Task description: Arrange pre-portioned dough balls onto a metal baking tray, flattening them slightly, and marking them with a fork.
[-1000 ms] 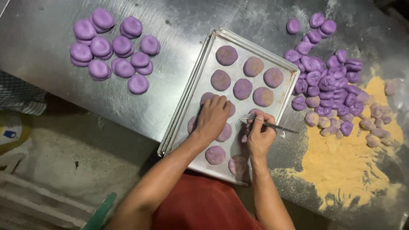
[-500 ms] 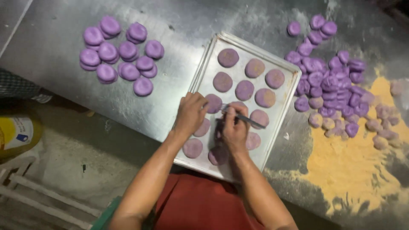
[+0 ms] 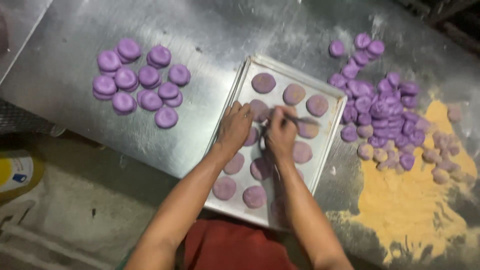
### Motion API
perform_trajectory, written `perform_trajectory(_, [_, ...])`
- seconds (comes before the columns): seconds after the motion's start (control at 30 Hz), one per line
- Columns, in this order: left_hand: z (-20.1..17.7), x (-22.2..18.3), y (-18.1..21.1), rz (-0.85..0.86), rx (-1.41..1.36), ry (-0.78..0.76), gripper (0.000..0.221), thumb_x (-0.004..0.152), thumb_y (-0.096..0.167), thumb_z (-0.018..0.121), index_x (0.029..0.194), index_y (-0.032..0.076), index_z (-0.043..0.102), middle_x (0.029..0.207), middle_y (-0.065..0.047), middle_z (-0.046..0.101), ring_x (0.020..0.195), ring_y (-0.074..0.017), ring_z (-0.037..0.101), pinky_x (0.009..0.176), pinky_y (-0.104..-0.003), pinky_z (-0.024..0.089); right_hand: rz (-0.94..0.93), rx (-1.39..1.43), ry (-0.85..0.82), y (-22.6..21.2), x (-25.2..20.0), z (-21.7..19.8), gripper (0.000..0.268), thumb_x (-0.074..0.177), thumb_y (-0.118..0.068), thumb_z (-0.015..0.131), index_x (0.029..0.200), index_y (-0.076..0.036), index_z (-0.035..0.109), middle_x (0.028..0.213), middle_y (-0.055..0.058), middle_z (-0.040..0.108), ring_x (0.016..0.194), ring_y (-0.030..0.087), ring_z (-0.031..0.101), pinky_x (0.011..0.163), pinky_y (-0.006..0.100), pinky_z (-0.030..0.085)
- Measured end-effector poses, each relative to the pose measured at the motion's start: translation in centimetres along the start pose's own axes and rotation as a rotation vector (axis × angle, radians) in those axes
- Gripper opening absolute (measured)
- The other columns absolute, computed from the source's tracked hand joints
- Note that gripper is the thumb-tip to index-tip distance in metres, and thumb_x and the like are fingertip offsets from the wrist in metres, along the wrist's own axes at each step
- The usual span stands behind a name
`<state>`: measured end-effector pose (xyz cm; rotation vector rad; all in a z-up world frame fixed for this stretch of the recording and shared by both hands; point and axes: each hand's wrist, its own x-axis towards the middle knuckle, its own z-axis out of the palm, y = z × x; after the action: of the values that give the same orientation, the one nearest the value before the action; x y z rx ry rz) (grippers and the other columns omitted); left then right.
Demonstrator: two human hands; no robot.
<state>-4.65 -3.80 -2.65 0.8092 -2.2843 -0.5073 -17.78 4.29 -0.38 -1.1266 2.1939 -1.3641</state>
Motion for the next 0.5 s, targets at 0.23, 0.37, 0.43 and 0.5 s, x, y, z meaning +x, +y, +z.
perform_trajectory(0.23, [3.6,1.6,3.9,0.126,-0.087,-0.117,0.014,0.089,0.013,0.064,0.092,0.004,0.075,0.102,-0.010,0.065,0.102,-0.0322,0.057,0.088,-0.046,0.046,-0.416,-0.239,0.302,8.1,-0.2,-4.1,0.017,0.112,-0.016,0.056,0.105,-0.001,0.059,0.100,0.012,0.063,0.091,0.019,0.060,0.079,0.033,0.052])
perform_trajectory(0.37, [3.3,3.4,5.3,0.113,0.029,-0.178,0.015,0.084,0.014,0.064,0.086,0.004,0.075,0.100,-0.011,0.066,0.101,-0.0319,0.057,0.090,-0.047,0.045,0.054,0.284,0.147,3.3,1.7,-7.9,0.015,0.108,-0.016,0.057,0.110,-0.001,0.060,0.085,0.004,0.062,0.073,0.010,0.060,0.065,0.027,0.052])
perform_trajectory(0.43, [3.8,3.4,7.2,0.132,-0.123,-0.128,0.013,0.090,0.008,0.063,0.092,0.003,0.074,0.111,-0.009,0.067,0.107,-0.0302,0.057,0.091,-0.043,0.045,-0.013,0.255,0.382,3.5,-1.4,-10.4,0.016,0.111,-0.017,0.054,0.111,-0.002,0.057,0.084,0.004,0.063,0.071,0.010,0.058,0.066,0.026,0.051])
perform_trajectory(0.5, [6.4,3.9,7.5,0.230,-0.072,-0.151,0.017,0.087,0.009,0.063,0.097,0.003,0.075,0.111,-0.008,0.067,0.107,-0.0299,0.057,0.090,-0.043,0.045,-0.098,0.063,0.351,7.2,-0.1,-10.0,0.015,0.111,-0.015,0.056,0.111,-0.001,0.060,0.088,0.005,0.065,0.078,0.011,0.060,0.070,0.026,0.052])
